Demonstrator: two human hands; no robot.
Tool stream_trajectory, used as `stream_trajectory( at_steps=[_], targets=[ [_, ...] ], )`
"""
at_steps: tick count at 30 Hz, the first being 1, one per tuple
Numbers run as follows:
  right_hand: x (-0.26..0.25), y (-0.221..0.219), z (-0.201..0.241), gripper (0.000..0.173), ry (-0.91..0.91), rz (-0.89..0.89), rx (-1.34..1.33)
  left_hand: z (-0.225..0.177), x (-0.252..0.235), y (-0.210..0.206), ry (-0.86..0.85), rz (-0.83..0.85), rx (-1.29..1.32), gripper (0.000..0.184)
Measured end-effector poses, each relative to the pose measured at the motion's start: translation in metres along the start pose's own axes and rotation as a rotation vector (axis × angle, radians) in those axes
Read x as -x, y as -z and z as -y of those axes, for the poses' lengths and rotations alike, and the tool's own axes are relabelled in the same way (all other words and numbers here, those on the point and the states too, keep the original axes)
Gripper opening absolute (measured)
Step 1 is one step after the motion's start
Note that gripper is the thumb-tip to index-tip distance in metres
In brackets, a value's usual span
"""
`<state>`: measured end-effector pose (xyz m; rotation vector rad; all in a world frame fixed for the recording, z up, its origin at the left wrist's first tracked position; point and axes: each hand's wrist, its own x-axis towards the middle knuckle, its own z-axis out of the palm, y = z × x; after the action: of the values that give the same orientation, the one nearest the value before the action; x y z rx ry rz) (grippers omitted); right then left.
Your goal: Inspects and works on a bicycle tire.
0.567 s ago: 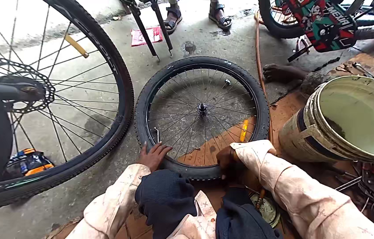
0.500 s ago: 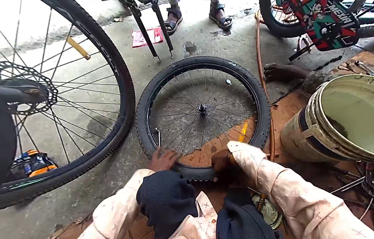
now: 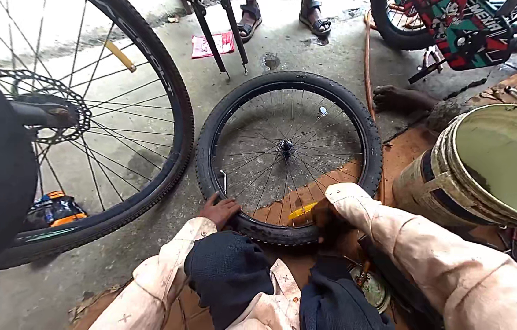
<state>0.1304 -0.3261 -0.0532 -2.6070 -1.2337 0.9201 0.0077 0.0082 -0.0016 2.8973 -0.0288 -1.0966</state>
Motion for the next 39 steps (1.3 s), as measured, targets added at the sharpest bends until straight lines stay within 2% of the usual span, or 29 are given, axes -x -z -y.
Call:
stream_trajectory(
  at_steps=[1,2,4,5,6,9,11,13,15,17,19,21,22,24,26,27,29,31,33,35,36,37,38,39],
  targets=[
    [-0.001,-0.008,0.008,0.027,-0.016,-0.078,-0.018,-0.005,0.003,0.004,0.032,-0.003,0.028,0.057],
    [-0.004,-0.006,0.017,0.028,-0.026,-0.042,-0.013,-0.017,0.007,0.006,0.047,-0.014,0.088,0.052],
    [-0.018,0.041,0.041,0.027,0.048,0.460,0.067,-0.052,0.011,0.002,0.008,-0.089,0.190,0.046],
    [-0.029,0.052,0.049,0.029,0.090,0.612,0.092,-0.068,0.008,0.000,-0.037,-0.072,0.203,0.047],
    [-0.036,0.054,0.054,0.030,0.129,0.666,0.086,-0.078,0.003,-0.004,-0.099,-0.027,0.194,0.049],
    [-0.044,0.048,0.065,0.032,0.187,0.627,-0.036,-0.085,-0.012,-0.004,-0.115,0.156,0.094,0.051],
    [-0.046,0.047,0.071,0.037,0.225,0.604,-0.223,-0.078,-0.012,0.003,-0.095,0.148,0.024,0.044],
    [-0.054,0.036,0.077,0.037,0.252,0.614,-0.522,-0.072,-0.006,0.013,-0.101,0.138,-0.016,0.039],
    [-0.064,0.033,0.082,0.036,0.266,0.654,-0.649,-0.070,-0.005,0.023,-0.104,0.163,-0.065,0.035],
    [-0.062,0.044,0.075,0.040,0.260,0.690,-0.482,-0.070,-0.004,0.028,-0.113,0.195,-0.096,0.032],
    [-0.049,0.054,0.043,0.049,0.323,0.680,-0.195,-0.061,-0.004,0.028,-0.146,0.175,-0.117,0.028],
    [-0.032,0.045,-0.015,0.041,0.541,0.459,-0.192,-0.049,-0.006,0.031,-0.157,0.178,-0.119,0.032],
    [-0.026,0.042,-0.029,0.035,0.542,0.399,-0.196,-0.043,-0.006,0.033,-0.155,0.179,-0.105,0.036],
    [-0.024,0.060,-0.021,0.035,0.410,0.503,-0.136,-0.036,-0.004,0.041,-0.164,0.182,-0.056,0.038],
    [-0.037,0.082,0.019,0.049,0.270,0.706,0.104,-0.028,0.000,0.045,-0.225,0.119,0.023,0.040],
    [-0.040,0.088,0.039,0.053,0.245,0.732,0.171,-0.022,0.004,0.044,-0.270,0.050,0.067,0.041],
    [-0.043,0.092,0.056,0.055,0.254,0.657,0.031,-0.009,0.015,0.044,-0.311,-0.145,0.129,0.055],
    [-0.036,0.096,0.059,0.043,0.261,0.556,-0.290,0.006,0.028,0.036,-0.247,-0.463,0.182,0.086],
    [-0.029,0.102,0.065,0.038,0.238,0.490,-0.490,0.017,0.037,0.013,-0.027,-0.719,0.286,0.118],
    [-0.025,0.105,0.074,0.037,0.198,0.440,-0.537,0.014,0.042,-0.021,0.240,-0.778,0.642,0.144],
    [-0.023,0.108,0.078,0.039,0.189,0.410,-0.533,0.006,0.047,-0.034,0.335,-0.762,0.950,0.138],
    [-0.021,0.111,0.081,0.040,0.193,0.364,-0.557,-0.007,0.050,-0.044,0.384,-0.767,1.258,0.115],
    [-0.018,0.115,0.085,0.039,0.203,0.310,-0.598,-0.022,0.052,-0.046,0.382,-0.801,1.556,0.077],
    [-0.014,0.123,0.089,0.040,0.213,0.251,-0.650,-0.038,0.054,-0.035,0.358,-0.849,1.808,0.048]
  ],
)
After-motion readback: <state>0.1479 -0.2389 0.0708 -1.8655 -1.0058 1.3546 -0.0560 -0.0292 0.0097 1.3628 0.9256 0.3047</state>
